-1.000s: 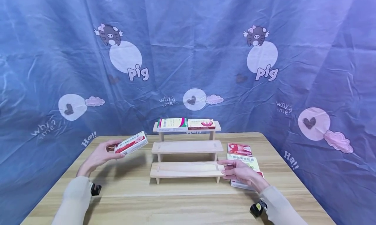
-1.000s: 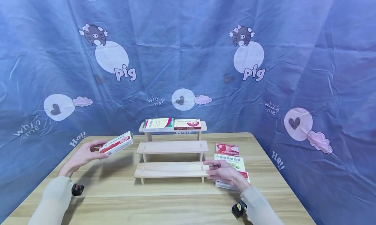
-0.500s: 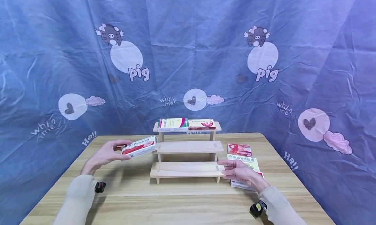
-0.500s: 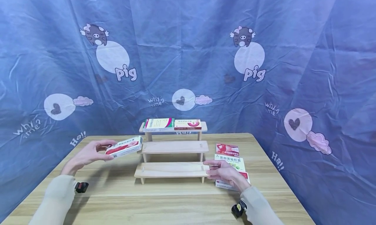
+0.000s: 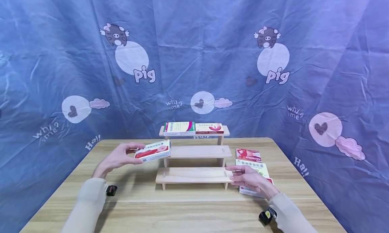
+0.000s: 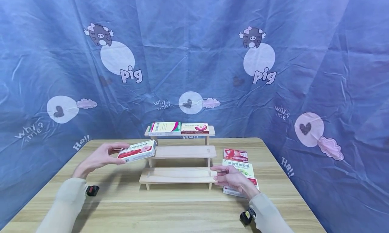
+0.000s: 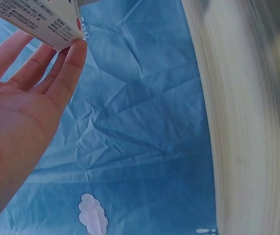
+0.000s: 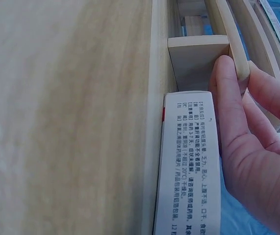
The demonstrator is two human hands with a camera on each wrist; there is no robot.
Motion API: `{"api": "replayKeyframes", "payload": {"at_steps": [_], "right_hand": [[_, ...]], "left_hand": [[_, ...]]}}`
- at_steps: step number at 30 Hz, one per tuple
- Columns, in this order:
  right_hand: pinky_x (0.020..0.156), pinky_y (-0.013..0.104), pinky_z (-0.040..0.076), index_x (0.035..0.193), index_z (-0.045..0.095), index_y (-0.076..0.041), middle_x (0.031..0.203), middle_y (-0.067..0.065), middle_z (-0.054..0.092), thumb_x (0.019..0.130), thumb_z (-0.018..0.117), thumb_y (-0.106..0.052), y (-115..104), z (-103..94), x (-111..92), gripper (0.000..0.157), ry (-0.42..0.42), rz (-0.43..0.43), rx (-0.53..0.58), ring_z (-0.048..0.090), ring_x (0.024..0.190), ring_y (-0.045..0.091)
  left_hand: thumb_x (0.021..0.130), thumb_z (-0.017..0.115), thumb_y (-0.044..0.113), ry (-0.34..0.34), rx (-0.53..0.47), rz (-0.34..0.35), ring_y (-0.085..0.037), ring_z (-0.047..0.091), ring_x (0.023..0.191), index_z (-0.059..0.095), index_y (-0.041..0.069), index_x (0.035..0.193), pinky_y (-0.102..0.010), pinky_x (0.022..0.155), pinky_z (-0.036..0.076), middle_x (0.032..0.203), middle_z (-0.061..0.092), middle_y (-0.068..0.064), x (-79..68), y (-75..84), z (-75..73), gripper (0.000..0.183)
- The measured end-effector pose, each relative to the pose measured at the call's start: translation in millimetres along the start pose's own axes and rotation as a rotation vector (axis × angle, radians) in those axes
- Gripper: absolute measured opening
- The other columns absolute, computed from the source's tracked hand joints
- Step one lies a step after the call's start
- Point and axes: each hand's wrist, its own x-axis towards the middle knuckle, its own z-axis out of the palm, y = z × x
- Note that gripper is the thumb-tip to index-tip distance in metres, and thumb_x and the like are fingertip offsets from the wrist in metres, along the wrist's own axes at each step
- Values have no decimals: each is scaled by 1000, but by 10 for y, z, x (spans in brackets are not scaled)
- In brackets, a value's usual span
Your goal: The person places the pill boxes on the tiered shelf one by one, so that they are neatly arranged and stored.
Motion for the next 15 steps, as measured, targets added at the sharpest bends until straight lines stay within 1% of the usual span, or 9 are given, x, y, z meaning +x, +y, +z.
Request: {"api": "replayKeyframes", "payload": {"at_steps": [2, 7, 8, 12, 15], "right_hand": [[95, 39, 56, 142, 41, 8, 105, 11, 60, 93, 52, 10, -5, -3, 0, 51, -2, 0, 3, 67, 98, 18], [96, 39, 56, 143, 41, 8, 106, 10, 62, 92, 53, 10, -2, -8, 3, 52, 0, 3, -5, 67, 99, 18], [96, 39, 56, 143, 41, 8, 106, 10, 62, 92, 55, 9, 0, -8, 5, 53, 3, 5, -12, 67, 98, 17], [95, 38, 56, 142, 41, 7, 103, 8, 61, 91, 59, 5, 5, -4, 13, 54, 12, 8, -36, 65, 96, 16], [94, 38, 57, 142, 41, 7, 103, 8, 62, 91, 59, 5, 9, -5, 21, 54, 11, 8, -36, 65, 96, 16]], "left_hand": [[72, 87, 26, -1, -6, 2, -25, 60, 106, 61, 9, 132, -35, 88, 54, 130, 61, -16, 12, 18, 17, 68], [76, 84, 25, -4, -17, 12, -21, 60, 104, 59, 6, 133, -21, 83, 51, 129, 62, -18, 43, 75, 63, 66], [76, 84, 24, -6, -24, 17, -22, 60, 104, 59, 6, 133, -20, 82, 51, 129, 62, -18, 55, 81, 77, 65], [75, 84, 23, -9, -47, 24, -25, 61, 103, 59, 4, 133, -21, 83, 53, 129, 62, -19, 107, 101, 155, 65], [74, 85, 24, -6, -35, 32, -26, 61, 106, 59, 5, 133, -28, 88, 53, 131, 61, -18, 146, 113, 220, 66]]}}
